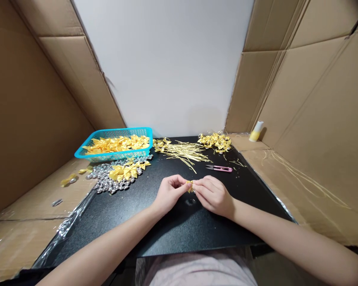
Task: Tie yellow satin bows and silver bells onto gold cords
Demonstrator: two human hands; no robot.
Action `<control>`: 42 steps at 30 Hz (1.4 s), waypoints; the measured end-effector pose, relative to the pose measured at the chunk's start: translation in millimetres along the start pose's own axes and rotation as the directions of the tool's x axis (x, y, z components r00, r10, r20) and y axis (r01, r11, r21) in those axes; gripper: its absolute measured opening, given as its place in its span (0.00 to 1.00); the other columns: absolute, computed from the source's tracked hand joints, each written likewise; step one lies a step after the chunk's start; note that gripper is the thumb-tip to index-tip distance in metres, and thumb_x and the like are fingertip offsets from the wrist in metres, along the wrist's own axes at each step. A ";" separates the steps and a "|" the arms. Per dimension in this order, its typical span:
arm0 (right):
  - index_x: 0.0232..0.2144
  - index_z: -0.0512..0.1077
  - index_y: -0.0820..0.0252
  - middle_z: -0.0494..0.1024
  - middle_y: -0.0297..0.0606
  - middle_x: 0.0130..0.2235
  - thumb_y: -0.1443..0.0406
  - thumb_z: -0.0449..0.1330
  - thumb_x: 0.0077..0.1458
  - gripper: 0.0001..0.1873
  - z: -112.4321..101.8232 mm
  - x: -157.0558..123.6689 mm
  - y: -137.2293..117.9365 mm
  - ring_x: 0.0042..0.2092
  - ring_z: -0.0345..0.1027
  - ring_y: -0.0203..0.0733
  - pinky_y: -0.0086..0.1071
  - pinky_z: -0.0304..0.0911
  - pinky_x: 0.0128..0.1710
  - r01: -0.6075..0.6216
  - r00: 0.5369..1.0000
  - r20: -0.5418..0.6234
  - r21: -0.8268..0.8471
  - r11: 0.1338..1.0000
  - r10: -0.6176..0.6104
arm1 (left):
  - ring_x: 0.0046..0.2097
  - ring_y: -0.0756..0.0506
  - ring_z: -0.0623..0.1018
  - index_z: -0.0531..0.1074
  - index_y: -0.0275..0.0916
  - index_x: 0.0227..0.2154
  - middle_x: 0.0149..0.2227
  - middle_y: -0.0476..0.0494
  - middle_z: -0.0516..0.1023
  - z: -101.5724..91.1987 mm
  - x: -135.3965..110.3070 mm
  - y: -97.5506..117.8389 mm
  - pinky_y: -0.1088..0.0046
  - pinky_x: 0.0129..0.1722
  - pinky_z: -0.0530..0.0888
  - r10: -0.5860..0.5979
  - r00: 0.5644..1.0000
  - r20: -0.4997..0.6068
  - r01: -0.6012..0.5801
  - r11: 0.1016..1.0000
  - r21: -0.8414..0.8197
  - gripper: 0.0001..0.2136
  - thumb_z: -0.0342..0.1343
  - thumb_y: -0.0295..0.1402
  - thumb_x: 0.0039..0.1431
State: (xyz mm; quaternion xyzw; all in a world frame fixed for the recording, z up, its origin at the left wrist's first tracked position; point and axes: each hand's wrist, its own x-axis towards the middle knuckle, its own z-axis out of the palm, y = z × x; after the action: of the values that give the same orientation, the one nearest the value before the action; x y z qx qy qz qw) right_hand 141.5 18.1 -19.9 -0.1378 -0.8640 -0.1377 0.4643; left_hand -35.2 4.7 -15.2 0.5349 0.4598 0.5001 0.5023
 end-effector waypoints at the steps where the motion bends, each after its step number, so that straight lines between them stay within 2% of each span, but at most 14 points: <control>1: 0.36 0.72 0.66 0.78 0.44 0.32 0.77 0.53 0.57 0.10 0.1 0.0 0.4 0.35 0.73 0.41 0.34 0.68 0.34 0.001 1.000 -0.002 -0.002 1.000 -0.001 | 0.23 0.52 0.71 0.72 0.35 0.20 0.21 0.49 0.76 -0.2 -0.2 0.2 0.77 0.26 0.67 0.001 1.000 0.004 -0.001 1.000 0.000 0.14 0.68 0.39 0.42; 7: 0.36 0.73 0.65 0.79 0.44 0.32 0.76 0.54 0.57 0.08 1.4 -1.8 5.7 0.35 0.73 0.40 0.33 0.69 0.34 -0.029 0.999 -0.015 0.046 0.999 0.030 | 0.24 0.52 0.71 0.72 0.34 0.20 0.22 0.49 0.76 -0.4 -0.5 1.2 0.77 0.26 0.66 0.008 1.000 0.011 -0.008 1.000 0.008 0.14 0.68 0.39 0.42; 12: 0.35 0.73 0.61 0.79 0.40 0.34 0.74 0.58 0.56 0.06 2.1 -3.6 9.5 0.34 0.73 0.37 0.31 0.69 0.35 -0.193 0.973 -0.087 0.207 0.959 0.214 | 0.23 0.54 0.69 0.72 0.34 0.22 0.21 0.51 0.74 -0.2 -1.6 1.5 0.79 0.25 0.64 0.073 0.997 -0.031 -0.070 0.995 0.065 0.13 0.66 0.38 0.46; 14: 0.35 0.73 0.60 0.79 0.40 0.34 0.73 0.59 0.56 0.06 0.7 -3.5 8.8 0.33 0.73 0.37 0.31 0.69 0.34 -0.217 0.964 -0.103 0.234 0.948 0.246 | 0.22 0.55 0.66 0.71 0.34 0.23 0.20 0.52 0.71 0.0 -3.0 1.8 0.79 0.24 0.62 0.119 0.992 -0.038 -0.114 0.987 0.112 0.12 0.65 0.38 0.47; 18: 0.38 0.74 0.60 0.79 0.41 0.35 0.74 0.59 0.55 0.10 -4.8 -2.0 6.4 0.33 0.71 0.38 0.32 0.68 0.33 -0.170 0.977 -0.091 0.205 0.964 0.191 | 0.26 0.54 0.69 0.70 0.36 0.29 0.25 0.52 0.73 -0.1 -5.5 2.5 0.80 0.27 0.65 0.153 0.988 -0.021 -0.152 0.987 0.058 0.12 0.65 0.36 0.48; 23: 0.40 0.73 0.62 0.80 0.44 0.36 0.76 0.59 0.54 0.11 -9.3 -1.9 6.6 0.33 0.71 0.40 0.34 0.68 0.33 -0.071 0.995 -0.060 0.122 0.990 0.078 | 0.28 0.53 0.72 0.72 0.36 0.36 0.26 0.51 0.75 -2.6 -6.0 7.1 0.79 0.30 0.68 0.100 0.993 0.058 -0.098 0.994 -0.049 0.14 0.65 0.37 0.49; 29: 0.42 0.72 0.62 0.80 0.44 0.37 0.75 0.58 0.55 0.12 -8.9 -4.3 6.4 0.34 0.72 0.40 0.34 0.68 0.32 -0.045 0.999 -0.018 0.103 0.994 0.047 | 0.29 0.50 0.75 0.77 0.33 0.35 0.28 0.43 0.80 -5.7 -7.1 9.2 0.76 0.30 0.69 0.099 0.992 0.082 -0.105 0.991 0.078 0.13 0.64 0.37 0.50; 36: 0.44 0.71 0.62 0.81 0.47 0.40 0.77 0.58 0.54 0.15 -6.1 -7.0 5.3 0.39 0.75 0.42 0.35 0.70 0.35 -0.054 0.998 -0.029 0.181 0.982 0.061 | 0.26 0.50 0.74 0.78 0.33 0.35 0.27 0.43 0.80 -2.1 -9.2 11.4 0.77 0.27 0.67 0.161 0.985 0.063 -0.171 0.959 0.227 0.12 0.63 0.35 0.51; 42: 0.42 0.72 0.61 0.82 0.45 0.37 0.76 0.56 0.55 0.14 -5.3 -1.8 1.5 0.37 0.77 0.41 0.34 0.71 0.35 -0.091 0.993 -0.058 0.217 0.972 0.106 | 0.26 0.50 0.74 0.79 0.33 0.35 0.27 0.43 0.80 -0.3 -8.7 9.5 0.77 0.26 0.66 0.206 0.977 0.056 -0.213 0.933 0.290 0.10 0.61 0.34 0.52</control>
State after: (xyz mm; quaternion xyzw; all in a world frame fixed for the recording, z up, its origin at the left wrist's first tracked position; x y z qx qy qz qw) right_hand 147.1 17.4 -18.5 -0.1248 -0.8493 -0.0253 0.5123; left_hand -36.3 -4.6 -6.3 0.6559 0.4631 0.4700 0.3667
